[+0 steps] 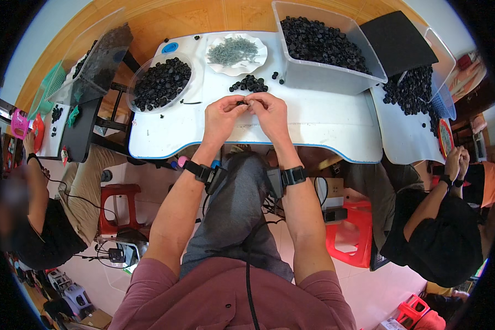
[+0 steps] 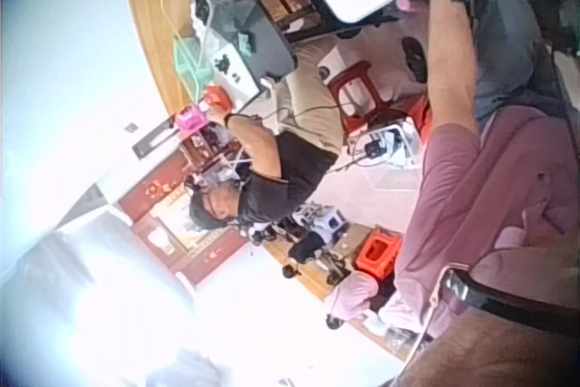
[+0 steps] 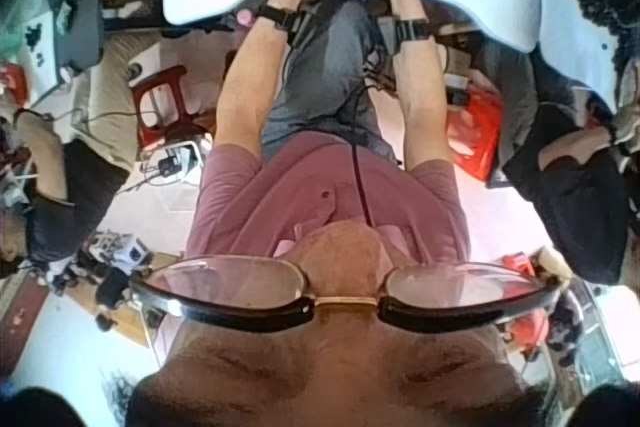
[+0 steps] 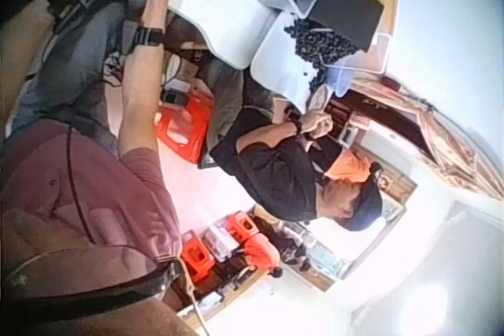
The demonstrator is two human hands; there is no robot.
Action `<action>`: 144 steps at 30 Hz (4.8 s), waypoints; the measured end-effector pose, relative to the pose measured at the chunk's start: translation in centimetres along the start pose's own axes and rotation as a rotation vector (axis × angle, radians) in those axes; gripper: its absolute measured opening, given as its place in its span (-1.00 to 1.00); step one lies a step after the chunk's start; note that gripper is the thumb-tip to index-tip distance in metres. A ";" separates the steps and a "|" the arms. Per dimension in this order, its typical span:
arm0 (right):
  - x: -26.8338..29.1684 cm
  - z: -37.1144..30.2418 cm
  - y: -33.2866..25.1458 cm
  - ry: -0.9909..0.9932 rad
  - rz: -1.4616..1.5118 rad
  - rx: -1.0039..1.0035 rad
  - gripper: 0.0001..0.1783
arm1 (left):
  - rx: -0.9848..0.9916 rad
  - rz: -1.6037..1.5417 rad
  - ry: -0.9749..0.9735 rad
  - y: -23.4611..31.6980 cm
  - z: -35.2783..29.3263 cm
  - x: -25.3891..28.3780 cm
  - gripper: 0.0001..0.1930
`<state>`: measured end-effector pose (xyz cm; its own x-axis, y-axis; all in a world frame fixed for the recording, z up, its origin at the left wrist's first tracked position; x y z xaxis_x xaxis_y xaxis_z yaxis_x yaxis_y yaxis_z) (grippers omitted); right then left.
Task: Assembling small black plastic components by hand.
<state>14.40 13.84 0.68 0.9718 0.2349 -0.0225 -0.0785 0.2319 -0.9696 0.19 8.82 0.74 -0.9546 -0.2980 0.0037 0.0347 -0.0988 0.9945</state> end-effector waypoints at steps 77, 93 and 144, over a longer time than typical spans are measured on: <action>0.0 -0.2 -2.2 0.076 -0.305 0.134 -0.81 | -0.255 0.184 -0.080 2.2 0.8 0.2 -0.71; -3.5 8.9 -7.6 0.020 -0.876 0.304 -0.84 | -0.114 -0.026 0.233 1.1 1.8 3.4 -0.75; 0.9 -0.9 -1.8 0.197 -0.034 0.076 -0.86 | -0.654 0.657 0.166 4.6 -0.6 -0.3 -0.78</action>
<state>15.65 12.77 2.21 0.9982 0.0387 -0.0448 -0.0546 0.3089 -0.9495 0.86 7.88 5.29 -0.6318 -0.6102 0.4779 0.7588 -0.3614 0.5418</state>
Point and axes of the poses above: each hand's wrist, its own z-axis towards the middle knuckle, its own x-axis out of the back of the hand, y = z × x, the point moved 8 cm from there along z, towards the middle knuckle, and after that the axes turned 3 degrees about y, right-handed, at the moved point
